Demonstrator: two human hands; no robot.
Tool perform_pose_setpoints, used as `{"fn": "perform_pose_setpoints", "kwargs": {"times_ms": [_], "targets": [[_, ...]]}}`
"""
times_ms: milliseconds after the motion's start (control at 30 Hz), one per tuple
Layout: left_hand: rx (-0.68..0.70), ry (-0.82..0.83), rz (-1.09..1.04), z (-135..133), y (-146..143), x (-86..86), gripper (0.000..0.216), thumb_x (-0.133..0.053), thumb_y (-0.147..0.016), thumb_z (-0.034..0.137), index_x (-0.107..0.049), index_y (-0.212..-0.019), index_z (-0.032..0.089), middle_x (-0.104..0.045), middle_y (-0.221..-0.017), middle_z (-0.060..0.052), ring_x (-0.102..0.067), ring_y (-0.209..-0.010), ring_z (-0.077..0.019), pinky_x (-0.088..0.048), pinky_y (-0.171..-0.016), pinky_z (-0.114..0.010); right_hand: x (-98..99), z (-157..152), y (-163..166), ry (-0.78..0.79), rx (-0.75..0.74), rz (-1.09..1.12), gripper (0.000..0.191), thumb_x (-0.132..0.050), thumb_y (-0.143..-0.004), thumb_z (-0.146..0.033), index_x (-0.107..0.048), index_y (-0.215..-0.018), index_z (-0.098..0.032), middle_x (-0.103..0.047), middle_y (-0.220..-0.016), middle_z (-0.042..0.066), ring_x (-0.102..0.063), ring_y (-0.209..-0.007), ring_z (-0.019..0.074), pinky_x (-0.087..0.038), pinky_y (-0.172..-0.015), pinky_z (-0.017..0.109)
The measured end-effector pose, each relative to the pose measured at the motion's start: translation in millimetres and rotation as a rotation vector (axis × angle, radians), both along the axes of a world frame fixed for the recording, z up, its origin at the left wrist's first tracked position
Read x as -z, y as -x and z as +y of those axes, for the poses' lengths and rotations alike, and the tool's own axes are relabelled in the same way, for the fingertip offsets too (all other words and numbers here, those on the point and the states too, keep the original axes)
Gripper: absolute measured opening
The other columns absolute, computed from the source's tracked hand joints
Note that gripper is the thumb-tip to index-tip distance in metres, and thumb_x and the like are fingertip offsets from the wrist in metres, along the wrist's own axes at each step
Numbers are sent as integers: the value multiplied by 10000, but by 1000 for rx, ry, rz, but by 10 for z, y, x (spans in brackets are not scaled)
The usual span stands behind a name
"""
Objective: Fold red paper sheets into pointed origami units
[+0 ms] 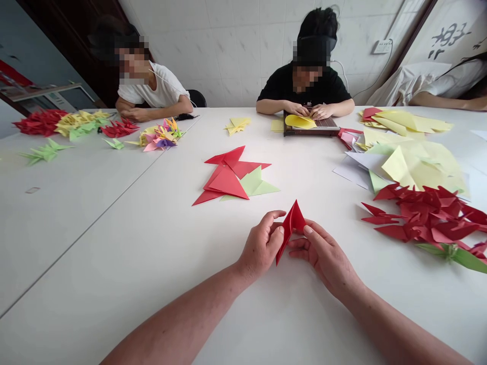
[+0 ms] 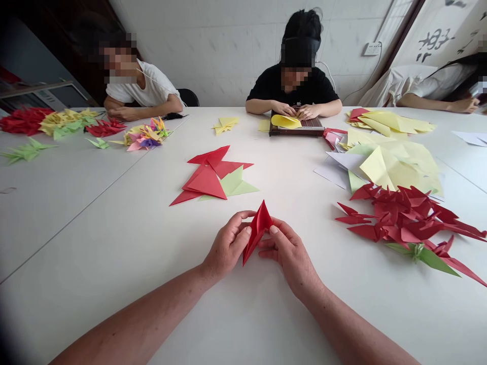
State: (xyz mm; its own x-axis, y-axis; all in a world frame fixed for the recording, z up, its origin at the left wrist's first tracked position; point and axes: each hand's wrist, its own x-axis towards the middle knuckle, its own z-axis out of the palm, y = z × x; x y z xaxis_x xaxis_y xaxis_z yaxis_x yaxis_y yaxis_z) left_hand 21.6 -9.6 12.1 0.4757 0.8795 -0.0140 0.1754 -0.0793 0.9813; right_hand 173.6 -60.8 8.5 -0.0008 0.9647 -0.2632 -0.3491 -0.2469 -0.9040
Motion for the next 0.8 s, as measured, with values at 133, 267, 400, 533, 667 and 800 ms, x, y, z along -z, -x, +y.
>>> {"fn": "perform_pose_setpoints", "kwargs": {"times_ms": [133,267,400,533,667,800], "targets": [[-13,-72,68,-18,-17,12,316,-382,-904,191,-526,-1183,229,-704,-894,-8,-590,-614,-111,-445,-528,-205,0,-26,22,-13,-7,-36,380,-475,-925,-479,-572,-1224,-266,-634,-1154,63,-627,-920,208,-515,-815,379],[-4,-190,132,-59,-31,47,397,-445,-849,141,-516,-1227,240,-700,-935,-7,-645,-745,-136,-515,-648,-228,12,-54,74,-61,23,-154,397,-520,-899,-474,-551,-1232,-260,-623,-1200,71,-611,-1005,222,-514,-836,370],[56,-285,159,-97,-42,66,475,-492,-820,129,-471,-1280,245,-691,-1045,-24,-667,-910,-169,-548,-780,-272,52,-70,101,-98,89,-339,412,-656,-808,-426,-560,-1172,-259,-653,-1130,58,-619,-964,210,-507,-831,348],[27,-355,199,-97,-37,85,490,-459,-821,92,-462,-1287,244,-682,-1107,-24,-665,-952,-160,-550,-819,-274,43,-76,101,-113,101,-391,359,-597,-835,-381,-562,-1170,-255,-665,-1103,52,-620,-976,210,-498,-828,338],[8,-426,248,-88,-43,114,533,-453,-808,66,-433,-1315,229,-667,-1147,-45,-656,-995,-178,-552,-836,-303,-26,-80,115,-52,122,-583,342,-511,-794,-228,-595,-1125,-242,-688,-933,20,-616,-822,185,-491,-701,302],[59,-536,327,-131,-86,124,559,-441,-818,75,-377,-1361,190,-659,-1148,-85,-653,-994,-212,-554,-834,-365,-68,-93,150,-13,154,-710,404,-477,-751,-195,-586,-1135,-256,-676,-836,0,-601,-738,173,-483,-633,286]]}}
